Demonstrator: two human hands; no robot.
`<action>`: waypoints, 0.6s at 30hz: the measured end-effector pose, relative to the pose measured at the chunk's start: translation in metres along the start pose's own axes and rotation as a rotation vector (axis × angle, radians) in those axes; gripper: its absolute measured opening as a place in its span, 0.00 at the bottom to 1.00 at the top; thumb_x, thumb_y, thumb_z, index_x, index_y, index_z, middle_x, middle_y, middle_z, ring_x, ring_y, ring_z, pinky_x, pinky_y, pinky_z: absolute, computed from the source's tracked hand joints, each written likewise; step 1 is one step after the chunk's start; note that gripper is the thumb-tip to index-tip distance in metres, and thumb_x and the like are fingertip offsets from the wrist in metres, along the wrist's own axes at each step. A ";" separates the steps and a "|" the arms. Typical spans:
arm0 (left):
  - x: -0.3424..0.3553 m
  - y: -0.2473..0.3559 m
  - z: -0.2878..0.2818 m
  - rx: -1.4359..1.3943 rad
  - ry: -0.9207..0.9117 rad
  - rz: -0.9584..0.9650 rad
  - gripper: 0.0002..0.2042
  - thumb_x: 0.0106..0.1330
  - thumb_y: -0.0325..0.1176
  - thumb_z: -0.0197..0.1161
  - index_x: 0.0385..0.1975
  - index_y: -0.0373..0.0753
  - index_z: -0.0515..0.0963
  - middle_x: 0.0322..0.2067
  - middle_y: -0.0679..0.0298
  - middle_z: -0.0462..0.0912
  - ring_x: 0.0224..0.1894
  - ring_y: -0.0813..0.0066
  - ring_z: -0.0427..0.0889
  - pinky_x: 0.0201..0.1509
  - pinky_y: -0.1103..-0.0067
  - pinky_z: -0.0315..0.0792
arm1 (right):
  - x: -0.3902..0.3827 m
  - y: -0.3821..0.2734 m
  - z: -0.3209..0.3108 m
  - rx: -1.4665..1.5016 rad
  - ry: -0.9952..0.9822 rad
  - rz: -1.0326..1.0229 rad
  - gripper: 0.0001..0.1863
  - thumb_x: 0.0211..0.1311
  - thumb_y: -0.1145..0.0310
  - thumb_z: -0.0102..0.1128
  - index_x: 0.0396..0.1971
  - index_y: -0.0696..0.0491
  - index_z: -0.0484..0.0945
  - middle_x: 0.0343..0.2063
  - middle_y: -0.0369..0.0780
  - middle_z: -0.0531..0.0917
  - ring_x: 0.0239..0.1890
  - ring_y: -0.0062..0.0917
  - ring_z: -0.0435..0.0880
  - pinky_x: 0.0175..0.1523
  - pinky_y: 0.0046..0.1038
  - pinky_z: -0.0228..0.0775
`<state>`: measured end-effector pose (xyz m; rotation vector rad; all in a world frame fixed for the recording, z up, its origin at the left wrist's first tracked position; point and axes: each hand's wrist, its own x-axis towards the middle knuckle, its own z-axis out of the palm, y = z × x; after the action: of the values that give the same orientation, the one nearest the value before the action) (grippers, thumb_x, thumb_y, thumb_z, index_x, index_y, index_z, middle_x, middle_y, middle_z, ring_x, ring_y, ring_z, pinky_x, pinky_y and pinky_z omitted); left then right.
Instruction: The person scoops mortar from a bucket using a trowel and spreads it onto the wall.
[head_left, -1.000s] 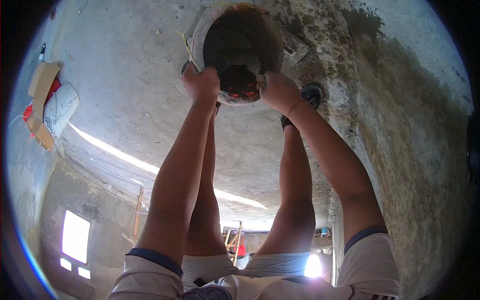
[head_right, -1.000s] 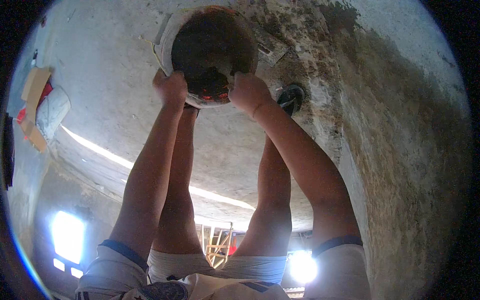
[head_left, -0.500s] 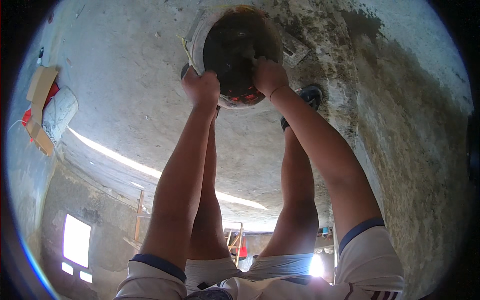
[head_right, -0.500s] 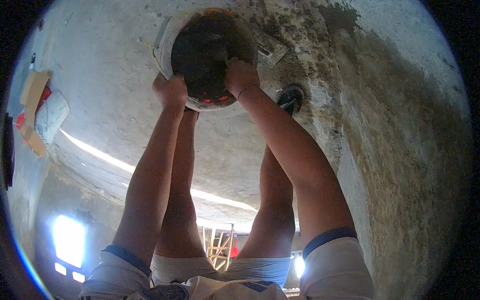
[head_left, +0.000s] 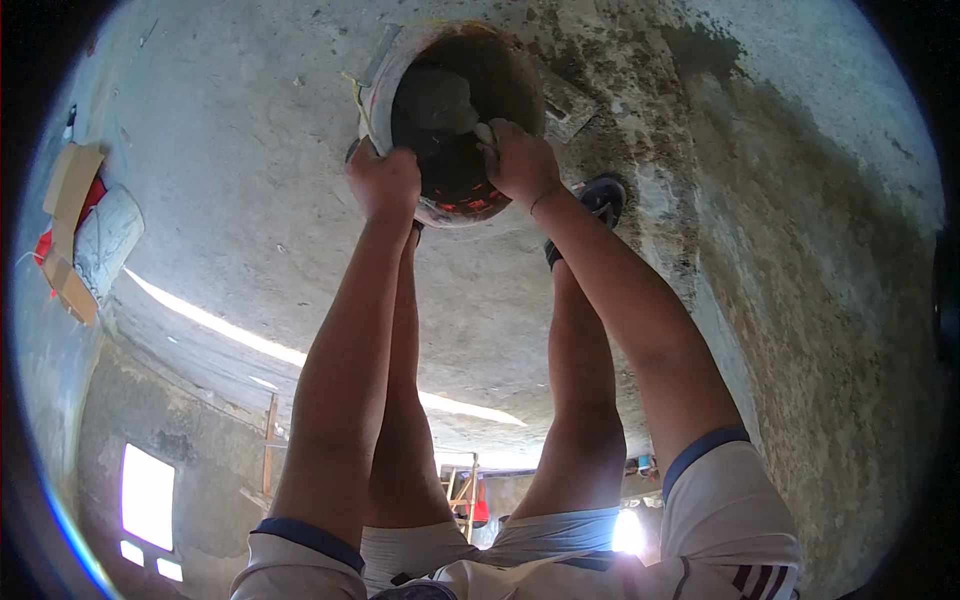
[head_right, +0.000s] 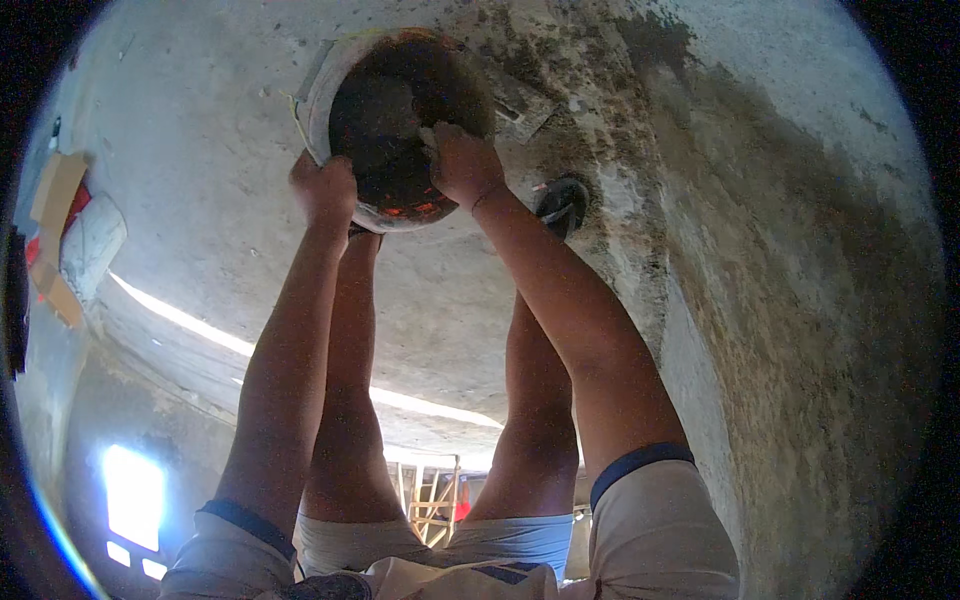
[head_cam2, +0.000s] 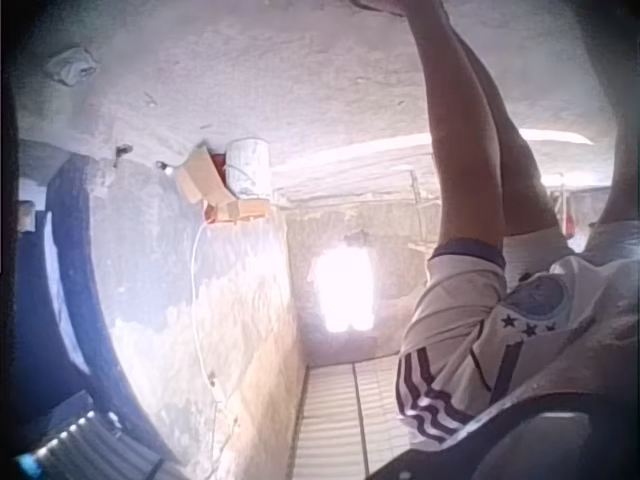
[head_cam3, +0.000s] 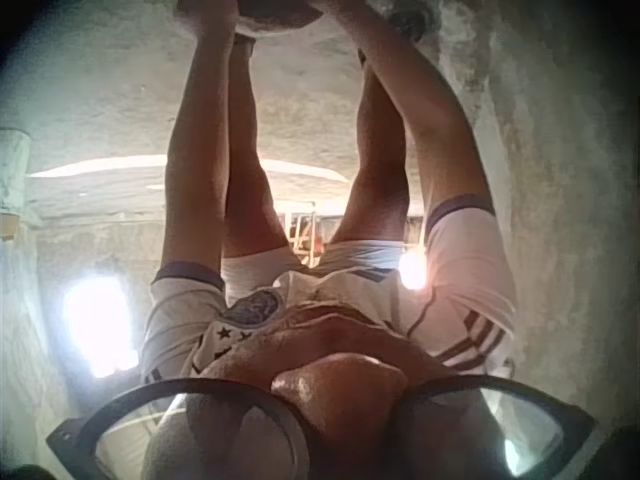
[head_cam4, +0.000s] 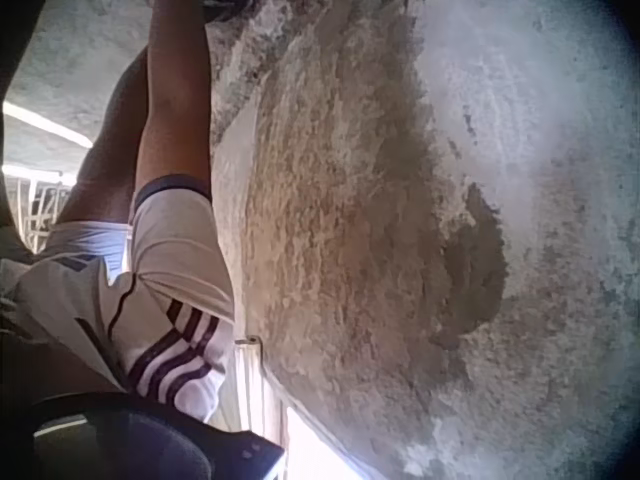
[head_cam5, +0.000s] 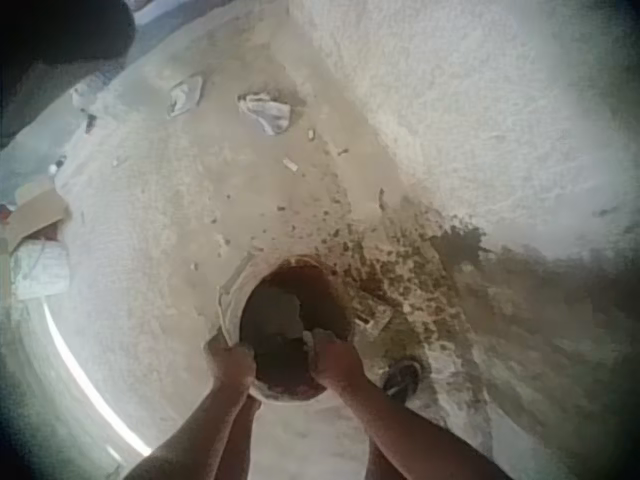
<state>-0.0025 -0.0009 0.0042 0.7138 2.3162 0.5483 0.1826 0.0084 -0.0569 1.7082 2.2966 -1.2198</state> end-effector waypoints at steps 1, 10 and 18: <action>0.001 -0.001 -0.001 0.012 -0.004 0.022 0.15 0.43 0.28 0.54 0.32 0.30 0.79 0.28 0.46 0.82 0.34 0.47 0.82 0.40 0.65 0.74 | -0.004 0.003 -0.002 0.055 0.061 -0.045 0.17 0.53 0.65 0.57 0.42 0.55 0.71 0.32 0.49 0.80 0.33 0.46 0.81 0.37 0.43 0.74; 0.010 -0.008 0.009 0.002 -0.034 -0.010 0.16 0.45 0.30 0.54 0.34 0.31 0.79 0.28 0.48 0.82 0.33 0.52 0.82 0.38 0.64 0.73 | -0.046 0.025 -0.044 0.154 0.146 -0.084 0.21 0.52 0.64 0.64 0.44 0.57 0.71 0.35 0.50 0.80 0.36 0.45 0.81 0.38 0.41 0.74; 0.013 -0.012 0.004 0.048 0.011 0.071 0.17 0.44 0.31 0.54 0.34 0.29 0.78 0.27 0.46 0.81 0.30 0.48 0.81 0.37 0.62 0.74 | -0.081 0.046 -0.103 0.201 0.306 0.095 0.17 0.54 0.64 0.64 0.39 0.58 0.73 0.28 0.49 0.80 0.30 0.46 0.81 0.33 0.37 0.72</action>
<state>-0.0116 -0.0013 -0.0109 0.8201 2.3278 0.5315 0.2944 0.0088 0.0256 2.1852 2.2786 -1.2880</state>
